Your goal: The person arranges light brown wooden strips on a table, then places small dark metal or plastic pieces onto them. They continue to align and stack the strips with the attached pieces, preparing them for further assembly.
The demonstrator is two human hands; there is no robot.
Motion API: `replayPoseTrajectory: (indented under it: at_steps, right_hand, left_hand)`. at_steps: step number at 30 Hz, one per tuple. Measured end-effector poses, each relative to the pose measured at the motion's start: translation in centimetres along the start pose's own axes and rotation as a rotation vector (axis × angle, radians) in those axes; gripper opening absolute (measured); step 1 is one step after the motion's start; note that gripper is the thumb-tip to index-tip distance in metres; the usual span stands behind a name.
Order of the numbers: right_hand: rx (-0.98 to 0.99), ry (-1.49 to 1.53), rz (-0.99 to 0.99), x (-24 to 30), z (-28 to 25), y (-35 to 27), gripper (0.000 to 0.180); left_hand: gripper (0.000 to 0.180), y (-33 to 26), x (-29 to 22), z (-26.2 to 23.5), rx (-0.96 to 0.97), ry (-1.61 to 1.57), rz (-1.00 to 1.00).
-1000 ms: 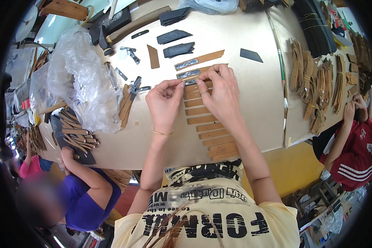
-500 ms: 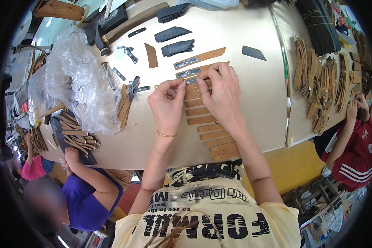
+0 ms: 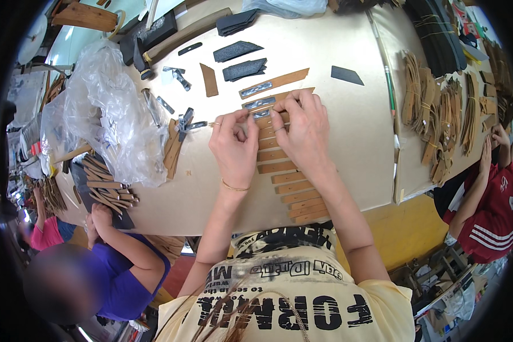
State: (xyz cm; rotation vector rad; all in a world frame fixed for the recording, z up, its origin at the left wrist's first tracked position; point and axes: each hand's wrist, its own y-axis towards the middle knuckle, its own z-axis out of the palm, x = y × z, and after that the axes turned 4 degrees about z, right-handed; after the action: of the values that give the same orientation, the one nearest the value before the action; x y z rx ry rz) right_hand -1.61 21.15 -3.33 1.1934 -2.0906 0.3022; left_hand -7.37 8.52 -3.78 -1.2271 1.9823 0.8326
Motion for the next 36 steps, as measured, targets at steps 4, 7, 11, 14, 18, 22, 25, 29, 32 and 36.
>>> replayPoseTrajectory:
  at_steps: [4,7,11,14,18,22,25,29,32,36]
  right_hand:
    - [0.0,0.011,0.001,-0.1,0.0,-0.1,0.012]
    - [-0.003,0.008,0.014,0.0,0.0,-0.1,0.011]
    - [0.021,-0.013,0.036,0.1,-0.1,0.0,0.013]
    - [0.024,-0.063,0.033,0.4,-0.3,-0.3,0.018]
    - [0.011,-0.289,-0.17,1.3,-0.2,-2.6,0.037]
    - [0.168,-0.45,-0.091,1.0,0.2,-3.9,0.05]
    - [0.106,-0.511,-0.019,0.2,-0.1,-4.3,0.048]
    - [0.093,-0.511,0.026,-0.2,-0.7,-4.0,0.047]
    - [0.094,-0.408,-0.019,-0.5,-1.7,-3.5,0.046]
    - [0.101,-0.346,-0.094,-0.9,-2.6,-3.7,0.046]
  left_hand:
    - [0.035,-1.1,0.9,-0.5,-0.052,0.124,0.171]
    - [0.044,-2.3,1.4,-1.7,0.054,0.294,0.248]
    - [0.047,-2.5,1.7,-1.8,0.133,0.466,0.334]
    - [0.046,-2.3,1.6,-1.4,0.151,0.492,0.341]
    - [0.047,-2.3,1.4,-1.5,0.177,0.482,0.324]
    - [0.047,-2.3,1.1,-1.8,0.208,0.48,0.304]
    - [0.045,-2.2,1.1,-1.9,0.211,0.491,0.307]
    - [0.043,-1.8,1.1,-1.9,0.172,0.432,0.309]
    - [0.042,-1.7,1.4,-2.8,0.151,0.179,0.232]
    - [0.041,-1.8,2.3,-4.5,-0.012,0.034,0.224]
